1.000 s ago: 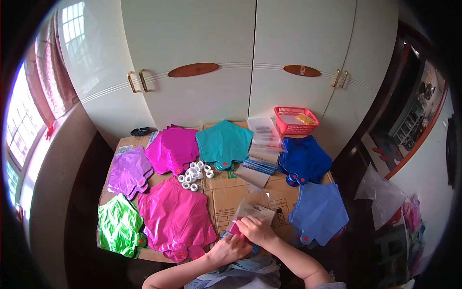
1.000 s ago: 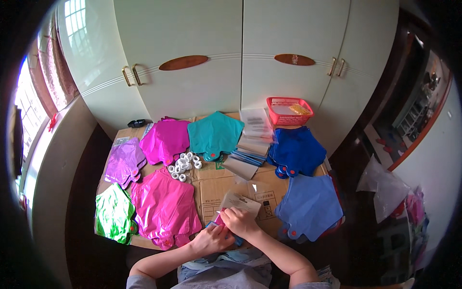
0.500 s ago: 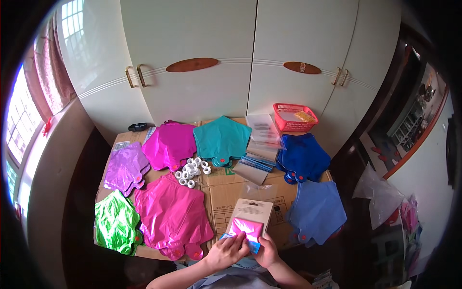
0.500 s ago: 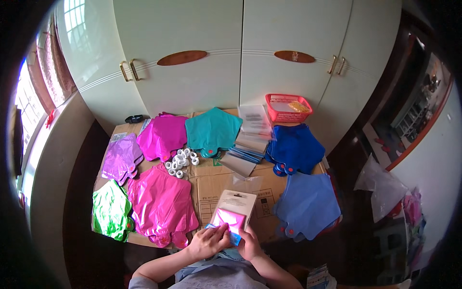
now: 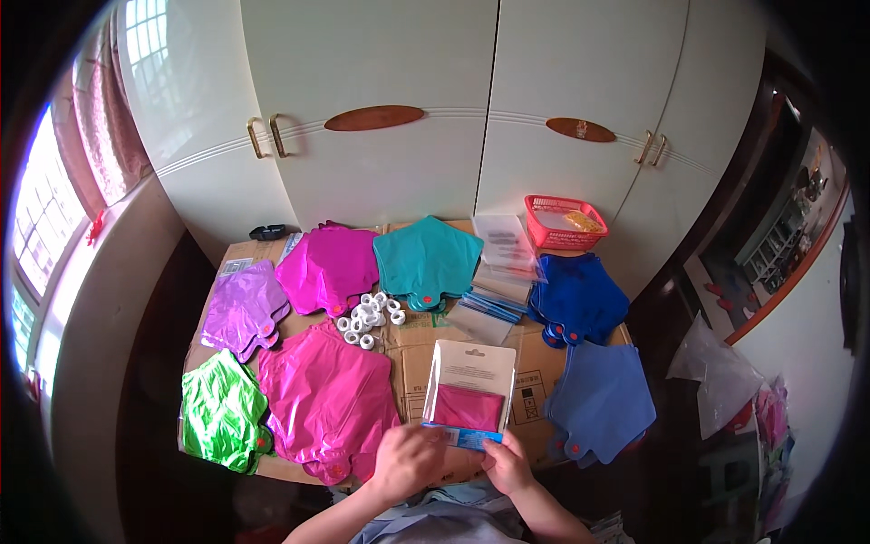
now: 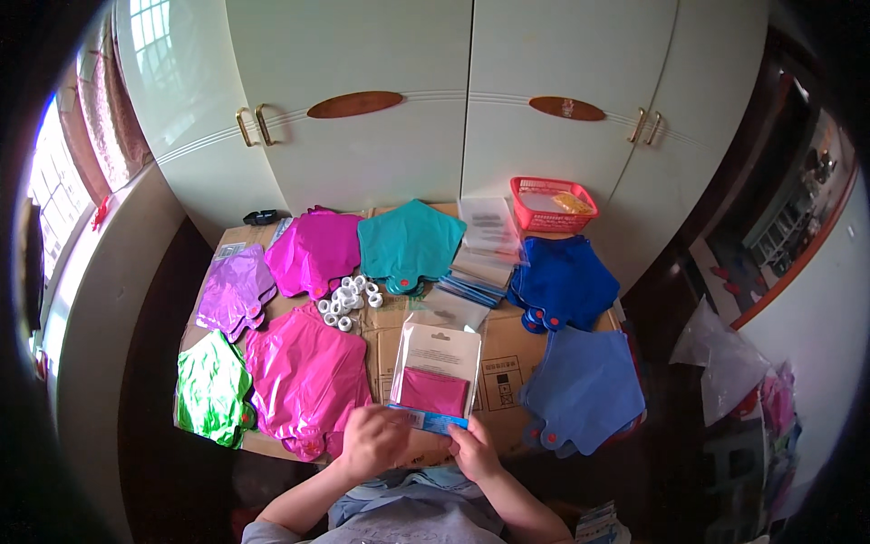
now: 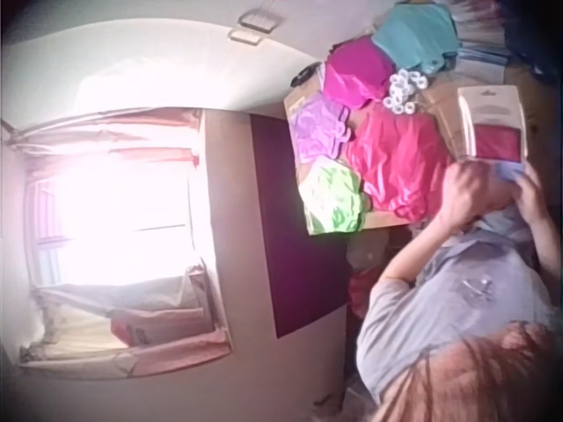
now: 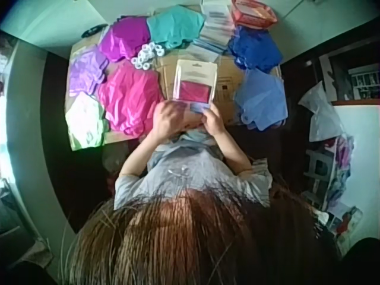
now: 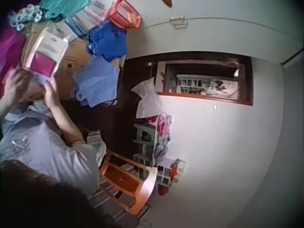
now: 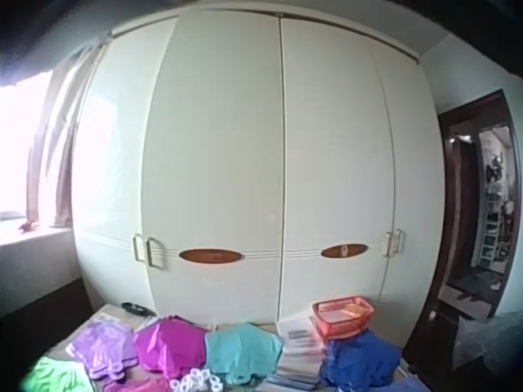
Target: Folding small plastic pieces and inserting them into plastic packaging with cardboard backings.
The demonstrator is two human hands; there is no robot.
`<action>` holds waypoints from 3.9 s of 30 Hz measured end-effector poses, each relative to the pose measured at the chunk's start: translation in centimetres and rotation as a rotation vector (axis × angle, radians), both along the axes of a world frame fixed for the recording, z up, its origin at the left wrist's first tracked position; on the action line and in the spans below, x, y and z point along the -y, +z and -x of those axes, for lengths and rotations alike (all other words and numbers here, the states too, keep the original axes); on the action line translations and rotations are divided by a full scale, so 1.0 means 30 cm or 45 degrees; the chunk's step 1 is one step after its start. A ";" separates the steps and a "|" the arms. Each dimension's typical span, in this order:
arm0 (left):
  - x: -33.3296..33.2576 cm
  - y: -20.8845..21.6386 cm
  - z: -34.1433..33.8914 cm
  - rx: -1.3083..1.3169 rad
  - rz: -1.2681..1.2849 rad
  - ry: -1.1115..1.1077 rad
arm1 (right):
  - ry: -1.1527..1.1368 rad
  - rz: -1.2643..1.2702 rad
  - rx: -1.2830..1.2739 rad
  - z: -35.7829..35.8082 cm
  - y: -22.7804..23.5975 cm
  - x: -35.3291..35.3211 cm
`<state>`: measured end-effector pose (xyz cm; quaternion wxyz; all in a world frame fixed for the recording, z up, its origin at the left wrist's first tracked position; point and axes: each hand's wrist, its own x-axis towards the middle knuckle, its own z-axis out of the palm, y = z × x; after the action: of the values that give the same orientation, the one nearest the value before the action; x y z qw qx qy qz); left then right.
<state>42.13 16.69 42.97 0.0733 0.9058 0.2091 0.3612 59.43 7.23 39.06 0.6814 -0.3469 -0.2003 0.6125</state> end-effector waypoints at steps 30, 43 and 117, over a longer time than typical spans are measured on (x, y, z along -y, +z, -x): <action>0.017 -0.098 -0.003 1.087 1.842 -0.100 | -0.106 -0.088 0.093 -0.006 0.054 -0.055; 0.015 -0.077 -0.006 1.078 1.957 -0.121 | -0.411 -0.410 0.744 0.013 0.033 -0.069; -0.010 -0.089 0.241 0.618 1.962 -0.254 | 0.489 0.035 0.647 -0.235 0.297 -0.097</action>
<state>34.90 16.99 40.29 0.7511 0.5119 0.2955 0.2941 66.48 10.15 47.97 0.4766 -0.4538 -0.4179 0.6263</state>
